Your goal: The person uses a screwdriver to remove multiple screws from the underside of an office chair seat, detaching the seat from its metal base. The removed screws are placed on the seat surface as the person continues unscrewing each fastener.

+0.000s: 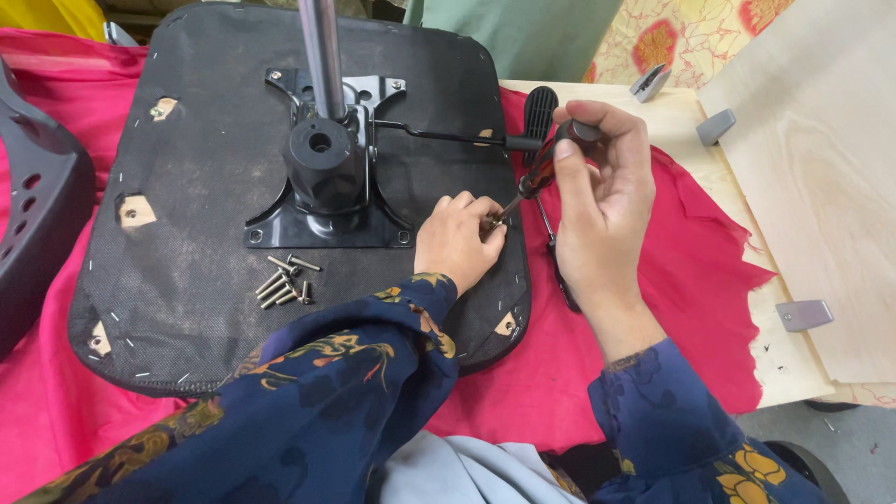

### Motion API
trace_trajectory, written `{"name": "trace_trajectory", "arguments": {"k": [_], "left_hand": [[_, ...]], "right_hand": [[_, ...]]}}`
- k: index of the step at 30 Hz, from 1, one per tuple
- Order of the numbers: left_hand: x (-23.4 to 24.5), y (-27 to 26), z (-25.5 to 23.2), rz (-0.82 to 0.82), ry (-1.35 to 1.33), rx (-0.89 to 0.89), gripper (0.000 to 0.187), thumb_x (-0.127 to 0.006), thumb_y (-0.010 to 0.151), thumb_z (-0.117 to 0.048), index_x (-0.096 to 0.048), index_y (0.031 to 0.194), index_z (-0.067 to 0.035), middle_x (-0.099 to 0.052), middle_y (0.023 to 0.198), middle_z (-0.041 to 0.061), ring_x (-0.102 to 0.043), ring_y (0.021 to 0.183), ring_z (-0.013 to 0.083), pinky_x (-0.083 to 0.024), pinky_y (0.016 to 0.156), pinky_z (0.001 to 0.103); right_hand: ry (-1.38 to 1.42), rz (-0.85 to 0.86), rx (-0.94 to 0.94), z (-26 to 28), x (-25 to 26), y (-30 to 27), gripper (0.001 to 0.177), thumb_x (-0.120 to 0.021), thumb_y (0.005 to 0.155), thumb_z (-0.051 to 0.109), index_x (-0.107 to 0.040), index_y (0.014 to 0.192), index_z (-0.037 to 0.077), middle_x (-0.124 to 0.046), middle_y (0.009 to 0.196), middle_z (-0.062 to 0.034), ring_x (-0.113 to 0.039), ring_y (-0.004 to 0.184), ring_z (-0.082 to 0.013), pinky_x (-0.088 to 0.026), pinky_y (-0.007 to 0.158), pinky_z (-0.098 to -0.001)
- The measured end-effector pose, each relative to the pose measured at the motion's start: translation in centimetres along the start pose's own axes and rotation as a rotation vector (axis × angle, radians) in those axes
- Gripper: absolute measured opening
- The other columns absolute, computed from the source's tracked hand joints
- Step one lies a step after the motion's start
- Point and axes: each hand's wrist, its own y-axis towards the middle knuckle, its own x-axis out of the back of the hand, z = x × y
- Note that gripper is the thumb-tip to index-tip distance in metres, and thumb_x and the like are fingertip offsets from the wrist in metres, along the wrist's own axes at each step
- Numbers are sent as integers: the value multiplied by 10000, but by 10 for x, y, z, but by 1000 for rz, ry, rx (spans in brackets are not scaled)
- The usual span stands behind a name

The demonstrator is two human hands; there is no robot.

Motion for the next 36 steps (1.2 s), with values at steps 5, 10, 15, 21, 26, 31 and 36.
{"name": "trace_trajectory", "arguments": {"k": [5, 10, 15, 21, 26, 31, 36], "left_hand": [[1, 0, -2, 22, -24, 10, 123, -705, 832, -222, -738, 928, -153, -683, 898, 9, -640, 915, 240, -540, 811, 385], [0, 0, 1, 17, -33, -14, 128, -708, 837, -216, -731, 935, -136, -684, 915, 16, -636, 925, 254, -534, 816, 394], [-2, 2, 2, 22, -70, 20, 143, -755, 834, -250, -709, 908, -137, -682, 880, 5, -642, 902, 235, -533, 787, 384], [-2, 4, 1, 18, -91, 55, 248, -807, 817, -313, -660, 868, -121, -670, 808, -12, -647, 848, 207, -537, 736, 369], [-1, 3, 0, 0, -127, 81, 274, -789, 854, -350, -649, 872, -115, -674, 763, -13, -647, 806, 205, -529, 703, 377], [-6, 1, 4, -29, -121, 70, 261, -753, 905, -343, -649, 915, -104, -683, 786, 17, -651, 799, 228, -524, 693, 395], [5, -16, 4, -90, -317, 11, 173, -674, 967, -208, -631, 1053, -64, -718, 935, 84, -695, 905, 269, -545, 787, 396]], "right_hand": [[-243, 46, 90, -1, 1, -1, 472, -665, 1072, -24, -430, 1467, 85, -597, 1364, -79, -630, 1277, -141, -544, 1093, -310], [-272, 58, 121, -3, 11, -1, 447, -643, 1123, -49, -412, 1479, 89, -604, 1356, -89, -643, 1266, -138, -542, 1057, -296], [-227, -44, -24, -8, 26, -2, 514, -719, 1059, -2, -447, 1488, 78, -621, 1261, -75, -644, 1159, -125, -588, 920, -272], [7, -359, -177, -15, 45, -9, 435, -793, 1029, 81, -431, 1265, 32, -568, 1107, -61, -653, 1013, -130, -649, 881, -326], [497, -637, -795, -28, 48, -21, 328, -763, 872, 122, -540, 1100, 44, -652, 979, -80, -714, 859, -164, -666, 815, -334], [876, -503, -1110, -32, 38, -43, 113, -707, 952, 80, -663, 974, -22, -682, 970, -113, -707, 910, -200, -605, 862, -339], [980, -391, -1212, -18, 16, -53, 132, -588, 971, 67, -595, 1084, -2, -699, 1087, -209, -735, 987, -292, -584, 902, -377]]}}
